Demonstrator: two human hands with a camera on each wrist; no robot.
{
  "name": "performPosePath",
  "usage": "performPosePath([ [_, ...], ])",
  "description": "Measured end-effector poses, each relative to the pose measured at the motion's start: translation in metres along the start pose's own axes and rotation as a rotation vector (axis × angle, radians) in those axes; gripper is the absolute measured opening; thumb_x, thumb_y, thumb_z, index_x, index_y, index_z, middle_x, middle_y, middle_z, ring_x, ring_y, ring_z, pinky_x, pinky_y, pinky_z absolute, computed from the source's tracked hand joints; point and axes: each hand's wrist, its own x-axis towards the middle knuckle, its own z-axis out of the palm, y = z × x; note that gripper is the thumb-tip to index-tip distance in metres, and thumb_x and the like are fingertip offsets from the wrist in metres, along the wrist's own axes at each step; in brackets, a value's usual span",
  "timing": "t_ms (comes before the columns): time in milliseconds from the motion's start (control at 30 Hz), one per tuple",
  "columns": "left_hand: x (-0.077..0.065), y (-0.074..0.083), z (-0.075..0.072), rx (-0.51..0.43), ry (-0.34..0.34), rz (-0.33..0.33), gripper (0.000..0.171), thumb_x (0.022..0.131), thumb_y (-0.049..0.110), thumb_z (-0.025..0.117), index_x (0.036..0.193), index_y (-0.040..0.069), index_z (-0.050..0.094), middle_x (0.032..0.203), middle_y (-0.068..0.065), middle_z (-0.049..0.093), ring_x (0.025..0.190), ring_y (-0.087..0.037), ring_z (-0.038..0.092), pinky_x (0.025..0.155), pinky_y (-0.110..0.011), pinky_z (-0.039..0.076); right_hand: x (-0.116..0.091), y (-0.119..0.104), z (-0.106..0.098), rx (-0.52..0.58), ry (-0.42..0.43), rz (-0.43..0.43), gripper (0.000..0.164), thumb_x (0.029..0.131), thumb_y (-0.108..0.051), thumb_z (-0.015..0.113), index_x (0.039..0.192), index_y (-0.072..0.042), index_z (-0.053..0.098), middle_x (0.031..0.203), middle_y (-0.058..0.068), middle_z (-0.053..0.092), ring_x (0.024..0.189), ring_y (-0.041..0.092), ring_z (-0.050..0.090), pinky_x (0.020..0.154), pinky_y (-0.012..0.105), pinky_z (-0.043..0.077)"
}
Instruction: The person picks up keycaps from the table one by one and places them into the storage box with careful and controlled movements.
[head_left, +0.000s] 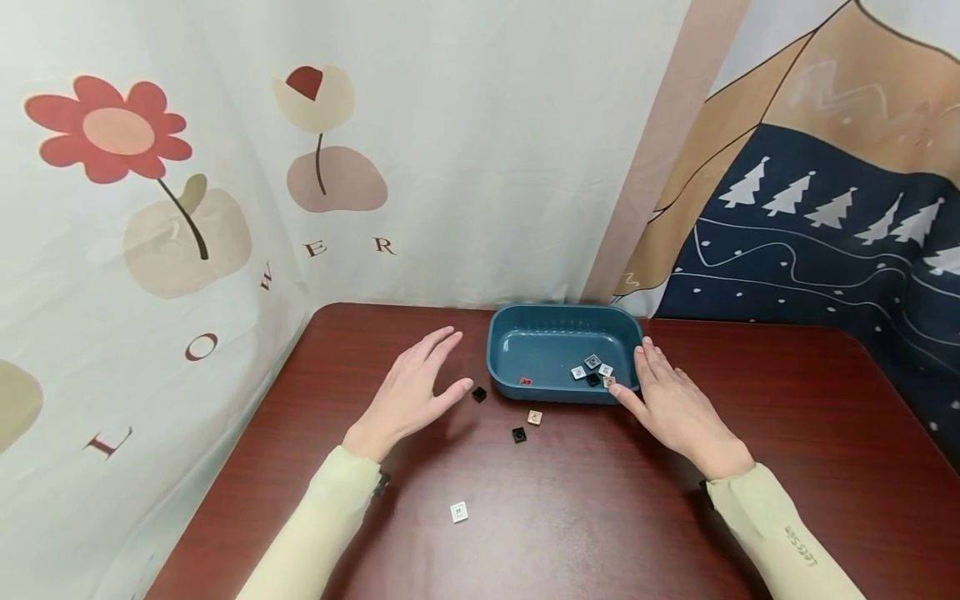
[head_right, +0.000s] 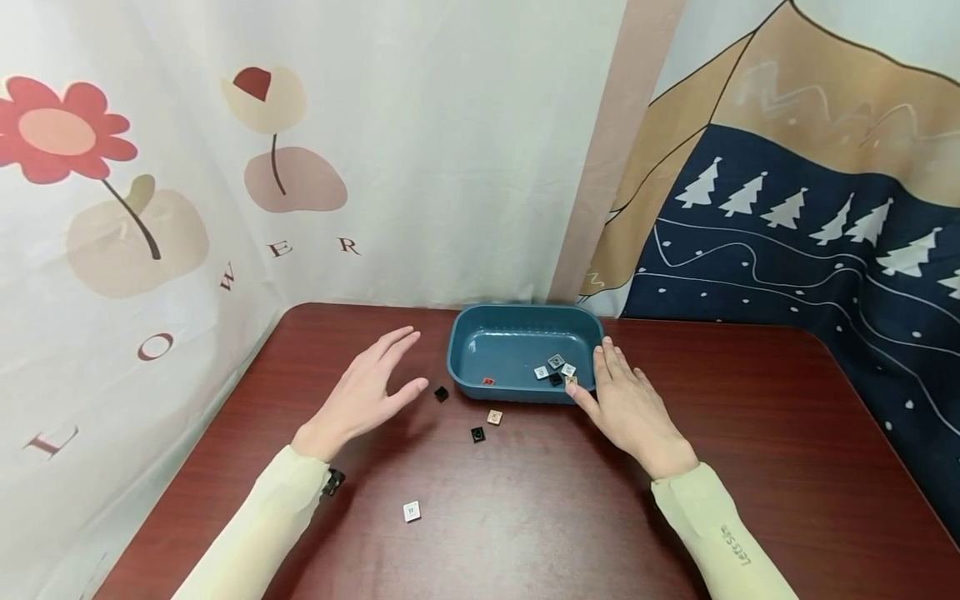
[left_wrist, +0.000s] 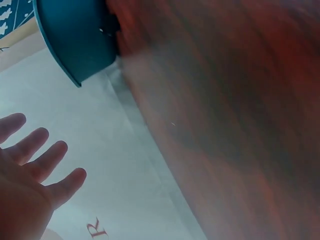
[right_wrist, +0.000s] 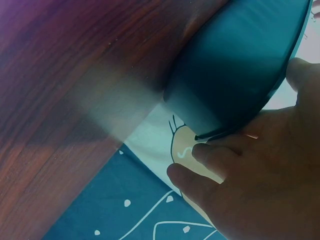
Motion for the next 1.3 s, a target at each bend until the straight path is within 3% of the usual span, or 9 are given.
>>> performPosePath([
  [233, -0.009, -0.008, 0.000, 0.035, -0.099, -0.055, 0.076, 0.097, 0.055, 0.063, 0.156, 0.011, 0.046, 0.161, -0.011, 0.042, 0.147, -0.033, 0.041, 0.117, -0.059, 0.031, 0.000, 0.001, 0.000, 0.001, -0.017, 0.005, 0.088, 0.106, -0.055, 0.048, 0.157, 0.014, 0.026, 0.167, 0.031, 0.016, 0.153, 0.048, 0.021, 0.117, 0.066, 0.025],
  [533, -0.010, -0.008, 0.004, 0.060, -0.238, -0.094, 0.080, 0.097, 0.060, 0.062, 0.157, 0.011, 0.045, 0.164, -0.012, 0.038, 0.149, -0.036, 0.036, 0.118, -0.061, 0.029, 0.000, 0.001, 0.000, 0.001, -0.018, 0.006, 0.090, 0.106, -0.058, 0.046, 0.157, 0.013, 0.026, 0.167, 0.031, 0.016, 0.153, 0.048, 0.021, 0.117, 0.066, 0.025],
  [733, -0.004, -0.006, 0.008, 0.113, -0.278, -0.055, 0.076, 0.097, 0.057, 0.063, 0.154, 0.009, 0.050, 0.160, -0.013, 0.043, 0.147, -0.035, 0.041, 0.117, -0.057, 0.033, 0.001, 0.001, 0.000, 0.005, -0.022, 0.006, 0.093, 0.106, -0.063, 0.040, 0.157, 0.013, 0.025, 0.167, 0.030, 0.015, 0.153, 0.048, 0.020, 0.118, 0.066, 0.023],
  [1067, 0.012, -0.004, 0.019, 0.168, -0.337, 0.020, 0.060, 0.098, 0.047, 0.069, 0.144, 0.009, 0.062, 0.149, -0.012, 0.056, 0.137, -0.030, 0.053, 0.111, -0.050, 0.043, 0.000, 0.000, -0.001, 0.000, -0.007, 0.003, 0.088, 0.106, -0.055, 0.048, 0.156, 0.014, 0.028, 0.166, 0.031, 0.017, 0.152, 0.048, 0.022, 0.117, 0.066, 0.026],
  [1300, 0.019, -0.002, 0.027, 0.193, -0.333, 0.082, 0.045, 0.097, 0.042, 0.073, 0.130, 0.012, 0.071, 0.136, -0.010, 0.064, 0.126, -0.026, 0.060, 0.105, -0.047, 0.049, 0.000, 0.000, -0.001, -0.008, -0.005, -0.010, 0.092, 0.106, -0.062, 0.041, 0.156, 0.014, 0.028, 0.166, 0.032, 0.017, 0.152, 0.048, 0.023, 0.117, 0.065, 0.027],
])
